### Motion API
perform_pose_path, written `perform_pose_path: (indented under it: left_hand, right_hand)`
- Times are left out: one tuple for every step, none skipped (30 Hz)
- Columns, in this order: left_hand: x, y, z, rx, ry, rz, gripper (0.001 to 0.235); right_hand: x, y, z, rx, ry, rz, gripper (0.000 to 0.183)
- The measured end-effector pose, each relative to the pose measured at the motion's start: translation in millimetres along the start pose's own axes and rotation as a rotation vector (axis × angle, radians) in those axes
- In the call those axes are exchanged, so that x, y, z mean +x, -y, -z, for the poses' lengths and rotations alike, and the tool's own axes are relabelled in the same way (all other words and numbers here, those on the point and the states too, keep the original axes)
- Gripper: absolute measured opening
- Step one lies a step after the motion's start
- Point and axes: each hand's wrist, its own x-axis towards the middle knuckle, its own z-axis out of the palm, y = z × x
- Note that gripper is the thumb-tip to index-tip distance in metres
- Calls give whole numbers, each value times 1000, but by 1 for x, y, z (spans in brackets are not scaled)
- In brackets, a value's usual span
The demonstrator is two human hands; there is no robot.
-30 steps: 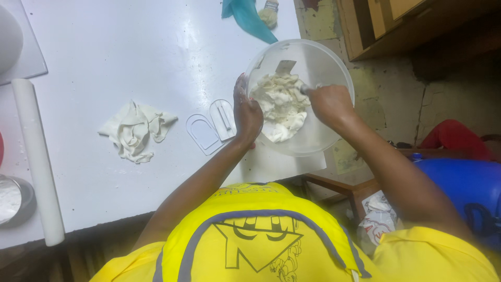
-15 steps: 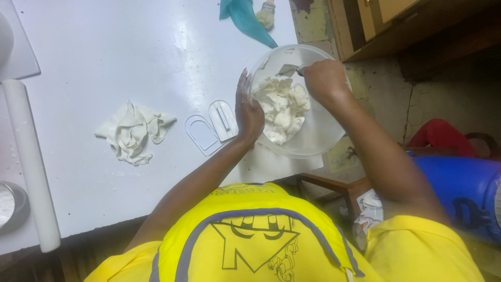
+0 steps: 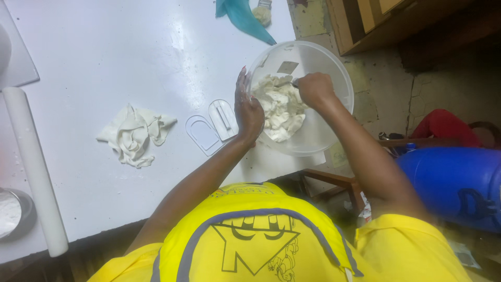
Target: The person kneads a piece of dough on a white table by hand after removing it from a clear plastic bucket.
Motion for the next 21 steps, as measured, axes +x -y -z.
perform_pose_path:
  left_hand:
    - [0,-3,1,3,5,0,75]
    - [0,-5,2,-8,7,3,74]
    - [-1,-6,5,-16,8,9,73]
    - [-1,-2,4,-11,13,11,73]
    - [0,2,2,-28,12,2,74]
    - [1,6,0,-45,11,-6,74]
    - [2,-4,4,-46,13,-13,74]
    - [1,-14,9,-45,29,26,73]
    - [-3,-23,15,-39,50,72,72]
    - [-4,-17,14,-34,59,72,72]
    - [0,-12,10,-34,70,81,71]
    - [4,-6,7,-35,82,91,70]
    - [8,6,4,-39,77,90,70]
    - [13,18,0,9,121,124,75]
    - [18,32,-2,62,176,153,79]
    - [22,31,1,65,181,149,79]
    - [28,30,2,161,218,131,78]
    - [36,29,3,258,254,112,78]
    - [39,26,2,257,257,118,78]
    - [43,25,1,213,271,112,77]
    - [45,24,-1,166,283,112,76]
  right_hand:
    - [-9,4,6,5,1,-3,30]
    - [-17,7,11,153,27,-67,31]
    - [-25,13,16,303,55,-130,31]
    - [-35,11,20,310,59,-131,31]
    - [-45,8,25,53,125,4,28]
    - [-56,4,29,-203,189,139,26]
    - [-64,7,23,-203,185,133,26]
    - [-72,10,16,-199,228,146,26]
    - [-83,16,7,-187,277,162,26]
    - [-87,16,15,-178,279,158,26]
    - [-85,10,25,-81,240,85,25]
    - [-84,6,37,15,199,13,25]
    - [-68,-1,16,10,197,15,25]
    - [-52,-8,-4,154,157,-63,24]
    - [-37,-13,-26,307,116,-148,30]
    - [-31,-5,-37,312,114,-153,30]
    - [-23,0,-46,340,124,-165,30]
    - [-13,6,-56,370,134,-176,31]
    - [3,0,-66,369,140,-176,31]
    - [20,-5,-78,367,145,-171,29]
    - [36,-11,-90,362,154,-163,28]
